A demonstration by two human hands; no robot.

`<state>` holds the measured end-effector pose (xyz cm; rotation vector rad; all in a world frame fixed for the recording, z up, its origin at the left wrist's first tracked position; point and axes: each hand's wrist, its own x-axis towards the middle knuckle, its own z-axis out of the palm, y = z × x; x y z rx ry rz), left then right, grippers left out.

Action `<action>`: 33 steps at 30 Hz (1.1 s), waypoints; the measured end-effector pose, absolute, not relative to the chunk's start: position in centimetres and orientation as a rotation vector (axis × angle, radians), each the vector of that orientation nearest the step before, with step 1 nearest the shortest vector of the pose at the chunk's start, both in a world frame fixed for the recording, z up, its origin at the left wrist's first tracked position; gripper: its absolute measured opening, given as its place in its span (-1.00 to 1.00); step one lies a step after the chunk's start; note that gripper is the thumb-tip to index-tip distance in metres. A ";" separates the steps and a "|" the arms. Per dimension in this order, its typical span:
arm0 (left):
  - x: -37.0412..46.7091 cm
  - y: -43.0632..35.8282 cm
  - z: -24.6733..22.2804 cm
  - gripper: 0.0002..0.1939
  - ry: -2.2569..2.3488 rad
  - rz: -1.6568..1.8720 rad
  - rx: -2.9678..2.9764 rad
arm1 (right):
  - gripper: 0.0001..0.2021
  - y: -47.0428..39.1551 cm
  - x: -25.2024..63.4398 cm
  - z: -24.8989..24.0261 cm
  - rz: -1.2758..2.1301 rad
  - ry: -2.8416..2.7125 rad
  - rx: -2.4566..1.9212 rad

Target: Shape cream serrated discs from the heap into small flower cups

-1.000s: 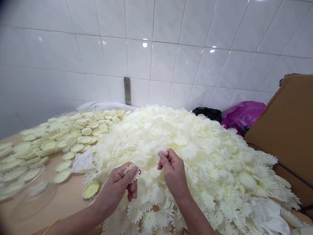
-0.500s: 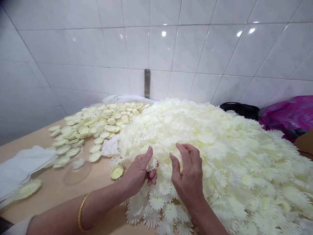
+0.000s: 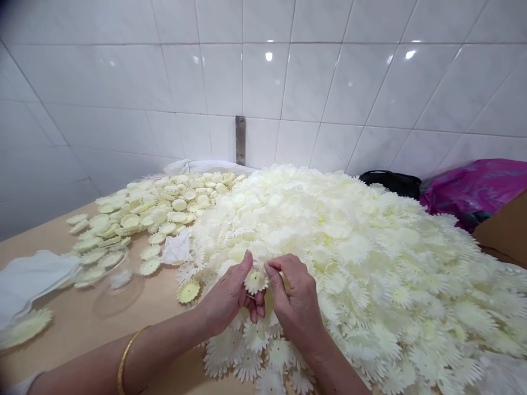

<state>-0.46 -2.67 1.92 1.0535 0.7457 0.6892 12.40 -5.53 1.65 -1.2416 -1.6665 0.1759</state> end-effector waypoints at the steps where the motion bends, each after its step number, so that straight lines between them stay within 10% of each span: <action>1: -0.5 -2.7 2.0 -0.48 0.722 0.682 1.071 | -0.84 -5.5 12.5 1.7 0.230 -1.644 -1.249; 14: -0.4 -2.3 1.1 -0.81 0.639 0.767 1.122 | -0.77 -5.5 12.7 1.2 0.303 -1.671 -1.212; 33: 0.3 -3.4 2.7 -0.75 0.511 0.834 1.180 | -0.63 -5.9 11.0 2.8 0.496 -1.200 -1.319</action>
